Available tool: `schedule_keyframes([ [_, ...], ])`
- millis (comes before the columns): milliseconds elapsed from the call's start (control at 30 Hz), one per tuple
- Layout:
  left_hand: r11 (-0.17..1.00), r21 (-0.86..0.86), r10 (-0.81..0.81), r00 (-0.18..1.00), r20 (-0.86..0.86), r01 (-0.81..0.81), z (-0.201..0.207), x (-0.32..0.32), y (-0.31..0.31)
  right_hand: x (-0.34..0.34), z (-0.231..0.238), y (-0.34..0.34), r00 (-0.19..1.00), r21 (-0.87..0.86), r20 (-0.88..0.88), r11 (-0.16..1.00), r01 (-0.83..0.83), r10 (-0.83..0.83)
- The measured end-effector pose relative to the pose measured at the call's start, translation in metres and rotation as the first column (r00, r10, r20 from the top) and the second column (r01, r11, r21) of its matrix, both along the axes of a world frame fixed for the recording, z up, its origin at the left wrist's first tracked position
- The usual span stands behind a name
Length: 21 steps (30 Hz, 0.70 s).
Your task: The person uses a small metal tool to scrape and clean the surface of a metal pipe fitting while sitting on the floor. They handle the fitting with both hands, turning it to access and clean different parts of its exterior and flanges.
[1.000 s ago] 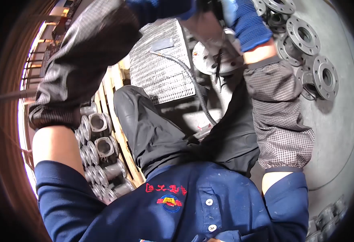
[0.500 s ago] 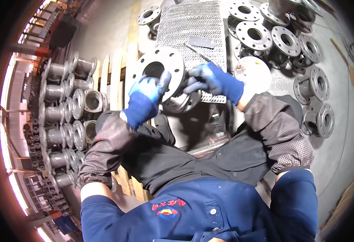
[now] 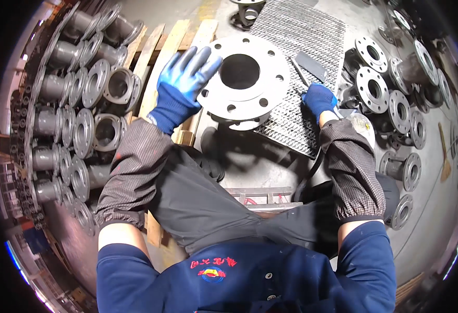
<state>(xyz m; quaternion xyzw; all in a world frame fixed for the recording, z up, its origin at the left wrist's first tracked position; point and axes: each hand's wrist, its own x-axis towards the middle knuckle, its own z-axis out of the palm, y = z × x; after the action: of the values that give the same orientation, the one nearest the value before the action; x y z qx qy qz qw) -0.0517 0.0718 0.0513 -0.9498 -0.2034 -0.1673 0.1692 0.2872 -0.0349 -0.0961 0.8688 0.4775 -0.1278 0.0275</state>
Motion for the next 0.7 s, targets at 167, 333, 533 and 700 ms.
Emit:
schedule_keyframes([
  [167,0.970,-0.112,0.230,0.965,0.125,-0.217,-0.007,-0.028,0.004,-0.028,0.022,-0.017,0.982,-0.040,-0.182,0.999,0.036,-0.042],
  [333,0.915,-0.395,0.247,0.659,0.710,0.083,0.008,-0.013,-0.060,-0.014,0.052,-0.092,0.557,0.177,-0.807,0.822,0.542,-0.194],
  [533,0.530,-0.646,0.161,0.683,0.713,0.549,0.003,0.032,-0.120,-0.107,0.174,-0.139,0.860,0.679,-0.422,0.729,0.089,0.288],
  [700,0.408,-0.637,0.030,0.688,0.725,0.654,0.017,0.075,-0.124,-0.135,0.179,-0.157,0.810,0.679,-0.493,0.723,0.130,0.317],
])
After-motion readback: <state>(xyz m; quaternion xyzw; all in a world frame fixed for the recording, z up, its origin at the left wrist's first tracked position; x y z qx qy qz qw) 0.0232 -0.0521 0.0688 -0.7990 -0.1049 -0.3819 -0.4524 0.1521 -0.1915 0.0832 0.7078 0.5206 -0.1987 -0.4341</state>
